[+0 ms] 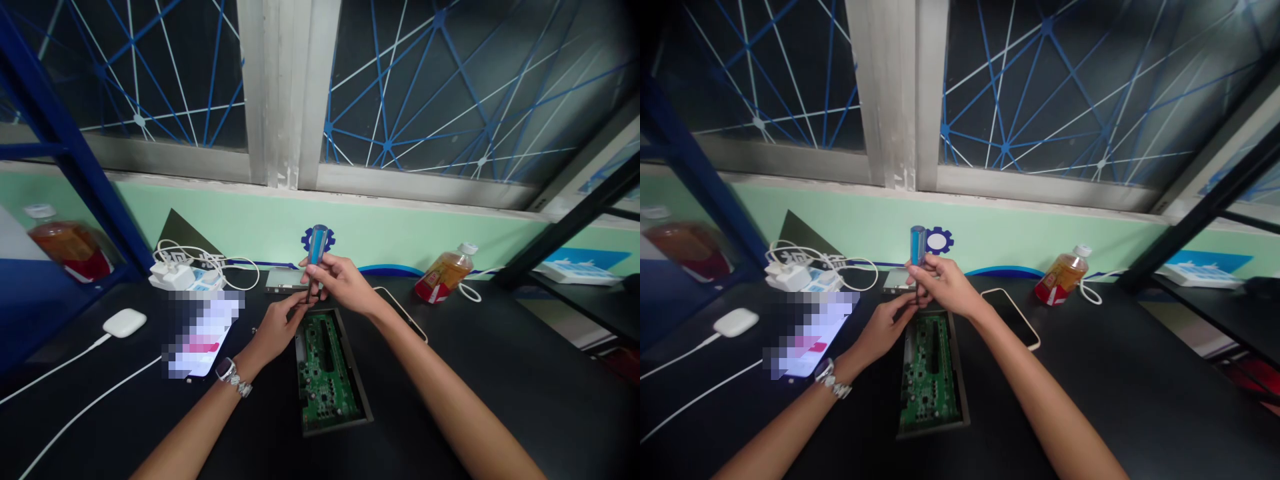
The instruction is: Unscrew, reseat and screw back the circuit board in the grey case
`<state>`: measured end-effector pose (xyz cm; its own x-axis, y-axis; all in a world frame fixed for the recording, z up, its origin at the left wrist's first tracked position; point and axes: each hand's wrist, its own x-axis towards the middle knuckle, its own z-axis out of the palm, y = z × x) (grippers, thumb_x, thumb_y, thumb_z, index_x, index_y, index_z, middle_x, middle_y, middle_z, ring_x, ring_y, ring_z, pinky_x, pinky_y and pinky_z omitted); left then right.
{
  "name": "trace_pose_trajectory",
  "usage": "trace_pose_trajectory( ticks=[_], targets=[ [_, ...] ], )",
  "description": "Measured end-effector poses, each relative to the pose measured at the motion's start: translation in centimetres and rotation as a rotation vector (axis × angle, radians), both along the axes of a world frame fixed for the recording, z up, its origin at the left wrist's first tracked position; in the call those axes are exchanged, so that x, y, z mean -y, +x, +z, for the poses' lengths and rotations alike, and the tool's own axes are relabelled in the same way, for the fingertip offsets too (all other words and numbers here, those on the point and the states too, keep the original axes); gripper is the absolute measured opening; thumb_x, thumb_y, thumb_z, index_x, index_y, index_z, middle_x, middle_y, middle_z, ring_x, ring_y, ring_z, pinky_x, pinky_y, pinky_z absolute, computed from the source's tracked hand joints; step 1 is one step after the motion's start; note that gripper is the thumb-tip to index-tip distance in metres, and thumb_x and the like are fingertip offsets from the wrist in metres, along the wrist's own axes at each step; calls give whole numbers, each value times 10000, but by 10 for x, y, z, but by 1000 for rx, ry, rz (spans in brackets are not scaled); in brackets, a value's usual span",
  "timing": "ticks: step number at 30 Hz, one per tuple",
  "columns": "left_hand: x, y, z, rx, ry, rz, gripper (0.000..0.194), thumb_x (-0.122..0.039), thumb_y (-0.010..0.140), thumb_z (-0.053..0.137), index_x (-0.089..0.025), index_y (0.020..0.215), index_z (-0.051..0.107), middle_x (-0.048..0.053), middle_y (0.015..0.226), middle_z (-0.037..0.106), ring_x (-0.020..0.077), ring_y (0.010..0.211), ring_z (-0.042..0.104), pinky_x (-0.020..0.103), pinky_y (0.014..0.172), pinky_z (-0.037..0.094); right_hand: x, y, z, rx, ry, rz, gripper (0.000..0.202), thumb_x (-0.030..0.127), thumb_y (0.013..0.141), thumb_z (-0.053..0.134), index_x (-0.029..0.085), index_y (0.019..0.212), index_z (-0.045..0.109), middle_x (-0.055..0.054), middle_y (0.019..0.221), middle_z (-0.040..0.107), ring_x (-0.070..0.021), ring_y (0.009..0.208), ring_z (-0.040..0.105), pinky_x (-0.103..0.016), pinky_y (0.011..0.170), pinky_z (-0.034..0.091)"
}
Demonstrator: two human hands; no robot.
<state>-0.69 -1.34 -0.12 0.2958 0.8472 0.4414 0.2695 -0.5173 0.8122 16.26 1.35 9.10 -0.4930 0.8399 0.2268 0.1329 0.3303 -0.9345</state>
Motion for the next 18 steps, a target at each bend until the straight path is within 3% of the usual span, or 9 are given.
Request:
trace_pose_trajectory(
  ticks=[3,7,13,18],
  targets=[
    [-1,1,0,54,-43,-16,287,-283,983,487,-188,1192,660,83,1132,735,233,1007,706,360,913,538,1,-2,-2,34,75,-147,366,496,840,636,193,1033,567,-24,852,654,-121,609,606,-261,523,499],
    [-1,1,0,80,-69,-1,295,-318,977,507,-185,1169,687,82,1083,755,245,969,719,361,878,555,3,-6,-5,116,277,-399,370,515,774,713,211,789,504,22,665,584,-118,565,564,-258,538,443],
    [1,0,2,45,-33,42,302,-340,971,525,-187,1155,710,76,1067,762,252,941,719,352,837,554,13,-9,0,382,542,-548,373,536,833,640,225,700,484,13,602,590,-136,542,545,-283,543,377],
    [1,1,-1,33,-8,82,273,-323,959,550,-199,1121,731,60,1061,766,250,935,723,341,823,556,15,-12,-1,510,623,-647,430,561,836,622,221,627,462,-10,580,588,-151,521,535,-292,514,325]
  ],
)
